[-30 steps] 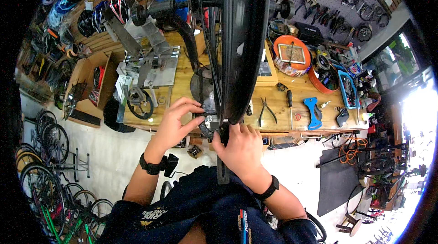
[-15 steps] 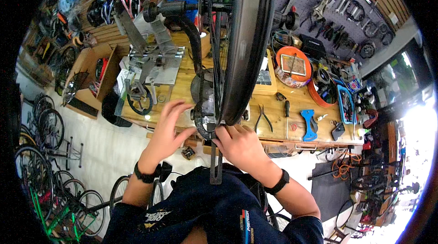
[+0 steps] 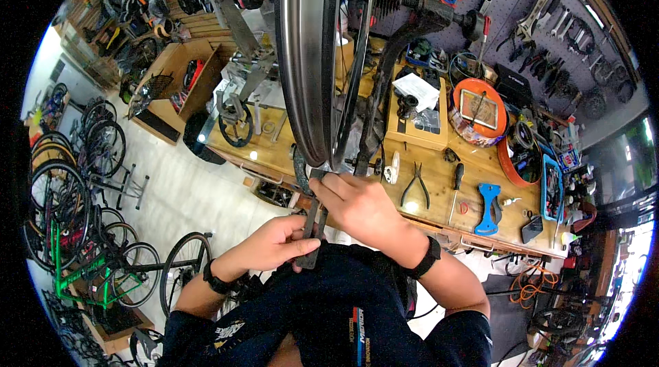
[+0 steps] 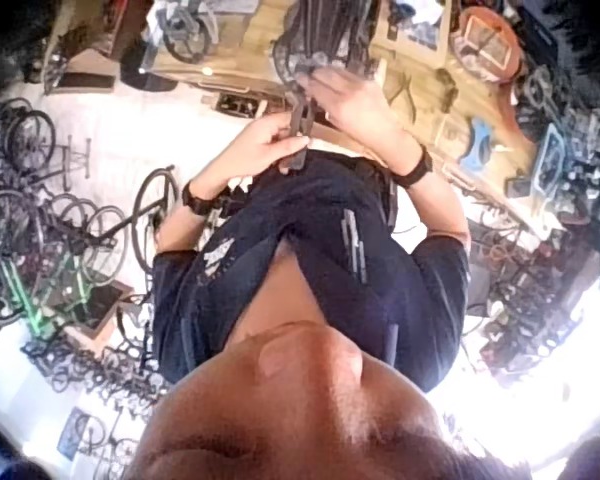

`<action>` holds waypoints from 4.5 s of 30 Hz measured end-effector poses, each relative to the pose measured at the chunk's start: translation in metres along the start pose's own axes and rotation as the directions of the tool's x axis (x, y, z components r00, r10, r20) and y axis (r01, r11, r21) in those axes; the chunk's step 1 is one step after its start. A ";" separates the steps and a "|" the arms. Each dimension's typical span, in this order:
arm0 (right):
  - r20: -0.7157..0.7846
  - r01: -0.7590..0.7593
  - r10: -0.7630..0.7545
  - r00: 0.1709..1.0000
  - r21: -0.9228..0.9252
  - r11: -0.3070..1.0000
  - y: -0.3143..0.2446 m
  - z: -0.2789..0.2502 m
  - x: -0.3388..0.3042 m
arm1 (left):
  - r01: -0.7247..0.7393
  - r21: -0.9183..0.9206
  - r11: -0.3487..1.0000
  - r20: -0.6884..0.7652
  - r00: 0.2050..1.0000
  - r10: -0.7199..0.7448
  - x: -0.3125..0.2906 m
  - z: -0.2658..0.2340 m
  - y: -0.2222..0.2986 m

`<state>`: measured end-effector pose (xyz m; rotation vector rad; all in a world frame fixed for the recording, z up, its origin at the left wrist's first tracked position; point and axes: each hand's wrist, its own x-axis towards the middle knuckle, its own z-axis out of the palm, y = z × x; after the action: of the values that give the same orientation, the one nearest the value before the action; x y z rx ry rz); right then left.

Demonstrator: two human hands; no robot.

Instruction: The person trues a bicycle wheel mounted on a stand using a spoke wrench. They rotate the wheel to identify wobbles and use the tool to adjust the tension of the spokes one by one.

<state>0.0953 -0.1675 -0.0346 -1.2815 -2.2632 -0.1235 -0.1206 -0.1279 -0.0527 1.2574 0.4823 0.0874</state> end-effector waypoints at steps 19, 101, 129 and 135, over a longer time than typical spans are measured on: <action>-0.122 -0.329 0.318 0.940 -0.084 0.940 -0.025 0.004 0.003 | 0.038 -0.022 0.999 -0.024 0.999 -0.039 0.005 0.001 0.001; 0.003 -0.398 0.400 0.916 -0.090 0.913 -0.042 -0.004 0.011 | 0.066 0.061 0.996 0.217 0.973 -0.077 0.034 -0.035 0.007; -0.030 -0.670 0.704 0.709 -0.339 0.661 -0.052 0.019 0.035 | -0.021 0.059 0.998 0.282 0.959 0.004 0.035 -0.036 0.005; 0.008 -0.615 0.660 0.751 -0.355 0.704 -0.051 0.016 0.030 | 0.003 0.064 0.998 0.249 0.968 -0.019 0.032 -0.035 0.006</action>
<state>0.0348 -0.1668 -0.0246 -2.2570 -1.7999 -0.1705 -0.1050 -0.0845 -0.0643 1.3065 0.2751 -0.0959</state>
